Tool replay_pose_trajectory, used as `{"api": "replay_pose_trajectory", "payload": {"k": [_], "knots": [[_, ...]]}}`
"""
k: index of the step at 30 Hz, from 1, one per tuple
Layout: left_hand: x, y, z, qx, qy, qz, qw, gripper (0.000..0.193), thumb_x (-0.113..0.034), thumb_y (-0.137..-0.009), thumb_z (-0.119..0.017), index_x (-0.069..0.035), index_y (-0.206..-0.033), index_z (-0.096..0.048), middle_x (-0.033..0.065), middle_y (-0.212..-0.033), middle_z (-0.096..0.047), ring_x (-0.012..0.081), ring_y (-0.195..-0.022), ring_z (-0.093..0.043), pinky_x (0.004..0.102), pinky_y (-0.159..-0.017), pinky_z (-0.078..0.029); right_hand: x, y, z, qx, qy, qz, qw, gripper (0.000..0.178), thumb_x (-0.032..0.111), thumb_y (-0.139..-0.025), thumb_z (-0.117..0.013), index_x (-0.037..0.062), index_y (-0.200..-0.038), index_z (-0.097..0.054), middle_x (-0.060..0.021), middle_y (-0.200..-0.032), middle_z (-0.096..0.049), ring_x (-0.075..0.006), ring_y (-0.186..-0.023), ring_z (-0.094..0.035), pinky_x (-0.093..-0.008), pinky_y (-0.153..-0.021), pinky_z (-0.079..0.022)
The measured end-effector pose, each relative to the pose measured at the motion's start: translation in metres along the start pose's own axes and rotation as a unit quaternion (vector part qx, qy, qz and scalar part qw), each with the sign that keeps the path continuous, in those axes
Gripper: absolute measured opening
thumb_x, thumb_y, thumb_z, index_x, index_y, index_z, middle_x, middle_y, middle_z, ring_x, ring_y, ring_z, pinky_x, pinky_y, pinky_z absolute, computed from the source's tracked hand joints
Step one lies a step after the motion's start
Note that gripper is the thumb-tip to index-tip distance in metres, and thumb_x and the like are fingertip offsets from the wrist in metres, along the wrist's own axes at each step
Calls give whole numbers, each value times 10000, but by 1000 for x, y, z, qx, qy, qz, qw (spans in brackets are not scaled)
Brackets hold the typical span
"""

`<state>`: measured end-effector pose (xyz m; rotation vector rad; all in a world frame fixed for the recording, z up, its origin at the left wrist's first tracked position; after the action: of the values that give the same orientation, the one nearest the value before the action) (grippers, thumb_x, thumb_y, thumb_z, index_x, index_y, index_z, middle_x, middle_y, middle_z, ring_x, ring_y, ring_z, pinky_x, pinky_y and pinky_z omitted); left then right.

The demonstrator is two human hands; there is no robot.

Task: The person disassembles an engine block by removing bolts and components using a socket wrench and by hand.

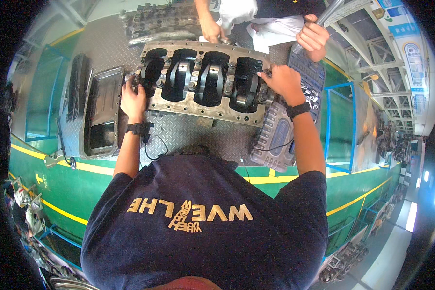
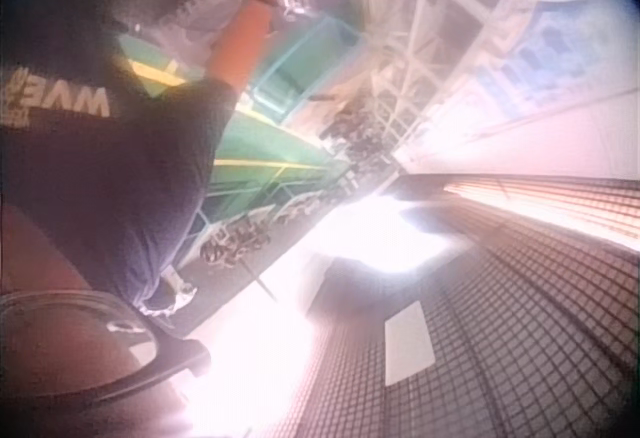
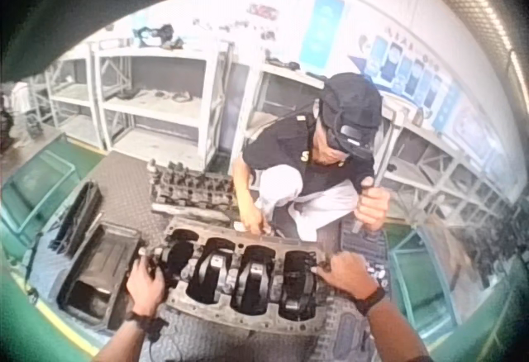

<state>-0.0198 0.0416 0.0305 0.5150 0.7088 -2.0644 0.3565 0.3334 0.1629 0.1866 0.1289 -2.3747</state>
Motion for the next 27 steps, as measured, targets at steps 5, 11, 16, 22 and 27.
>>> {"api": "replay_pose_trajectory", "payload": {"k": [5,11,16,22,27], "knots": [[0,0,0,-8,-8,-11,1000,456,-268,-849,-652,-168,-1294,-642,152,-1141,-662,360,-1027,-669,468,-841,-548,5,-2,-13,-38,0,50,998,467,498,-905,-647,39,-832,-692,-194,-771,-697,-395,-729,-696,-486,-635,-559],[-1,0,3,-3,-4,-10,1000,455,-260,-849,-653,-165,-1294,-640,154,-1133,-659,363,-1023,-668,467,-838,-548,5,-2,-21,-62,5,13,998,445,460,-907,-651,32,-788,-686,-202,-711,-680,-388,-697,-696,-487,-625,-556],[-2,1,0,-10,-21,-12,1000,457,-267,-847,-666,-157,-1291,-637,164,-1111,-657,375,-1011,-666,479,-825,-550,-13,6,-29,-60,-39,-53,996,552,541,-895,-668,2,-775,-689,-235,-701,-673,-422,-700,-688,-503,-624,-542],[-1,1,7,-20,-6,-16,1000,460,-248,-835,-671,-132,-1278,-638,181,-1085,-662,386,-969,-671,477,-812,-552,1,89,-4,-82,-342,-222,909,508,481,-923,-694,-27,-931,-700,-227,-833,-704,-396,-828,-696,-467,-755,-526],[-5,1,12,3,-11,1,1000,468,-241,-831,-670,-123,-1281,-613,186,-1086,-651,384,-976,-666,486,-819,-548,35,151,-59,-185,-374,-296,859,459,415,-950,-682,-30,-1063,-662,-222,-988,-694,-411,-933,-659,-465,-845,-502]]}}
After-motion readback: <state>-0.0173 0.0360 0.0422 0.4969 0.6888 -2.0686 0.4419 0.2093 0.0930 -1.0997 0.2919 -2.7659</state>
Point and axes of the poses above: each hand's wrist, its own y-axis away from the middle knuckle, its own z-axis out of the back of the hand, x = y × z, the point moved 7 cm from there along -y, towards the middle knuckle
